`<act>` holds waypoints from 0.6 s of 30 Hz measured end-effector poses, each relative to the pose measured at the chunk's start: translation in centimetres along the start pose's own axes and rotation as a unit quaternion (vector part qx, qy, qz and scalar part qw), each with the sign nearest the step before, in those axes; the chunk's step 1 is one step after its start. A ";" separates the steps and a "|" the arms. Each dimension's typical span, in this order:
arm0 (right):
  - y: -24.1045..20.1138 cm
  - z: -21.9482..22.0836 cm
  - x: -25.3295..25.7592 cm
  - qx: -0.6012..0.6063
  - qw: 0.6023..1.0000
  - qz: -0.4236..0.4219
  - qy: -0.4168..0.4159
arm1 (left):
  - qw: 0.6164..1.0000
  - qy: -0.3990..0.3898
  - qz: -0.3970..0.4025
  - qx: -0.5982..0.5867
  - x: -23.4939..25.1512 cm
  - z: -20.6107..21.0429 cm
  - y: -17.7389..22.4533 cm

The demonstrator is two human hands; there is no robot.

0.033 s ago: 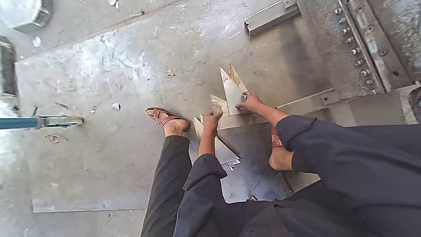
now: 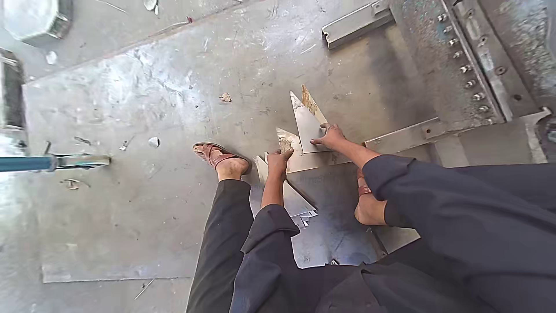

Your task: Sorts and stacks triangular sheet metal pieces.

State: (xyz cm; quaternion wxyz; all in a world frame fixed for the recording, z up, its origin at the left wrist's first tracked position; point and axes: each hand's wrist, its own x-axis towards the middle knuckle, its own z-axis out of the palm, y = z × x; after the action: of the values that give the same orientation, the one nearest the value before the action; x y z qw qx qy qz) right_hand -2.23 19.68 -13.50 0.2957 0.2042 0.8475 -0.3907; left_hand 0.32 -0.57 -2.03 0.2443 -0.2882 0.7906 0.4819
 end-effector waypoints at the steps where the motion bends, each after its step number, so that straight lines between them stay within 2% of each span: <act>1: 0.2 0.2 -0.6 -0.008 1.000 0.010 0.012 | 1.000 0.017 0.005 -0.003 1.5 0.1 -2.0; 3: 1.2 0.5 -1.8 -0.039 0.999 0.013 0.029 | 0.999 0.033 0.012 0.031 2.5 -1.4 -5.0; 7: 3.7 1.1 -2.3 -0.160 0.985 -0.035 0.060 | 0.992 0.078 -0.026 0.097 -2.1 -8.5 -7.0; 9: 3.9 1.2 -2.3 -0.179 0.980 -0.046 0.073 | 0.989 0.131 -0.039 0.047 -5.1 -11.9 -7.3; 12: 2.6 1.5 -2.4 -0.141 0.985 -0.080 0.064 | 0.963 0.205 -0.005 -0.176 -6.9 -13.8 -8.2; 14: 0.6 1.3 -2.3 -0.036 0.997 -0.057 -0.026 | 0.920 0.188 0.027 -0.343 -5.8 -12.6 -8.6; 15: -0.2 1.1 -2.3 0.056 0.994 -0.027 -0.086 | 0.900 0.161 0.031 -0.403 -5.1 -11.2 -8.6; 16: -0.7 0.9 -2.5 0.167 0.974 0.005 -0.152 | 0.882 0.134 0.027 -0.450 -4.4 -9.3 -8.4; 18: -1.2 0.7 -3.3 0.350 0.904 0.052 -0.240 | 0.852 0.108 0.009 -0.512 -3.2 -4.5 -7.5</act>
State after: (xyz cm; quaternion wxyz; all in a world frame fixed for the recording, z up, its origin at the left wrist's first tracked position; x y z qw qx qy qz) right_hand -0.26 18.00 -10.99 0.4198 0.2384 0.5477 -0.6833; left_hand 7.32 -6.67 -2.66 -0.0293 -0.4158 0.4561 0.7863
